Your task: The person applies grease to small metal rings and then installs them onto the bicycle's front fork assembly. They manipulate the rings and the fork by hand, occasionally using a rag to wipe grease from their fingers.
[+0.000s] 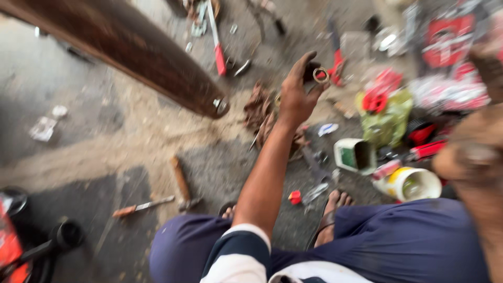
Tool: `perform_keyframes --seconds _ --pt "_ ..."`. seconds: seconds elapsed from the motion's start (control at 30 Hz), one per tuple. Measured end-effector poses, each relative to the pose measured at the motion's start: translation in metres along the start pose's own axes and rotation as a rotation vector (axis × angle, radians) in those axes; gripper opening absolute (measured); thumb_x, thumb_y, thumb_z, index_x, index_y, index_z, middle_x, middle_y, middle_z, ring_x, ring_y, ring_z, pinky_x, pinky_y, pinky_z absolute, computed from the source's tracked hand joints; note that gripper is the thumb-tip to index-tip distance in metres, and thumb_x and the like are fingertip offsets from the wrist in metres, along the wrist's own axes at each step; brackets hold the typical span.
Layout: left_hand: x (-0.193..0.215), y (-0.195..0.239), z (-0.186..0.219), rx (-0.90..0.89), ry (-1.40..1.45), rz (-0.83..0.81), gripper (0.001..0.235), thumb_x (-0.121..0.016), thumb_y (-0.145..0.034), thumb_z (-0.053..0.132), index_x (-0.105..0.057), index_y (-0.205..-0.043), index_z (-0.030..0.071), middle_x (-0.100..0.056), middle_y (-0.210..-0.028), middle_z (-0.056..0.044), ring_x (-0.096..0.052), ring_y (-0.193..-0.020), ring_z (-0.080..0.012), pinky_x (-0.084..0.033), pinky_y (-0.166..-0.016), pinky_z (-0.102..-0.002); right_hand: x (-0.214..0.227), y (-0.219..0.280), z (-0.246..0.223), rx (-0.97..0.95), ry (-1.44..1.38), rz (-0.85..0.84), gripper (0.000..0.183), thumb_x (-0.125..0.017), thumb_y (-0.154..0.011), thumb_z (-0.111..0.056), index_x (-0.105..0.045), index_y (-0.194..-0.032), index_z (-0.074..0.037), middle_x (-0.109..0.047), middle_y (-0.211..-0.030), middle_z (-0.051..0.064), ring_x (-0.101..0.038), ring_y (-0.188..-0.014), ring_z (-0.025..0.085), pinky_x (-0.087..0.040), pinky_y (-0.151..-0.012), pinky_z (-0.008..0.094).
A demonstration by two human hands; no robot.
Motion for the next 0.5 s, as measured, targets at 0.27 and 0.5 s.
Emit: perform_keyframes --seconds 0.27,0.5 --pt "0.01 0.046 -0.126 0.26 -0.579 -0.021 0.078 -0.09 -0.069 0.007 -0.057 -0.139 0.022 -0.072 -0.121 -0.002 -0.057 -0.11 -0.0299 -0.044 -0.1 -0.045 -0.006 -0.041 -0.005 -0.05 -0.154 -0.024 0.088 -0.044 -0.098 -0.07 -0.013 -0.165 -0.022 -0.021 -0.171 0.018 -0.05 -0.149 0.031 -0.053 -0.115 0.049" --pt "-0.002 0.03 -0.155 0.368 -0.682 -0.074 0.079 -0.085 -0.075 0.015 -0.053 -0.147 0.027 -0.07 -0.132 0.001 -0.056 -0.12 -0.0247 -0.043 -0.109 -0.041 -0.004 -0.059 -0.021 -0.05 -0.213 -0.036 0.085 -0.045 -0.099 -0.07 -0.016 -0.165 -0.024 -0.023 -0.17 0.016 -0.05 -0.148 0.032 -0.052 -0.116 0.05"
Point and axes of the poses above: each hand's wrist, its own y-axis away from the middle knuckle, its own x-axis out of the back of the hand, z = x × y, the point moved 6 cm from there along -y, towards the middle knuckle
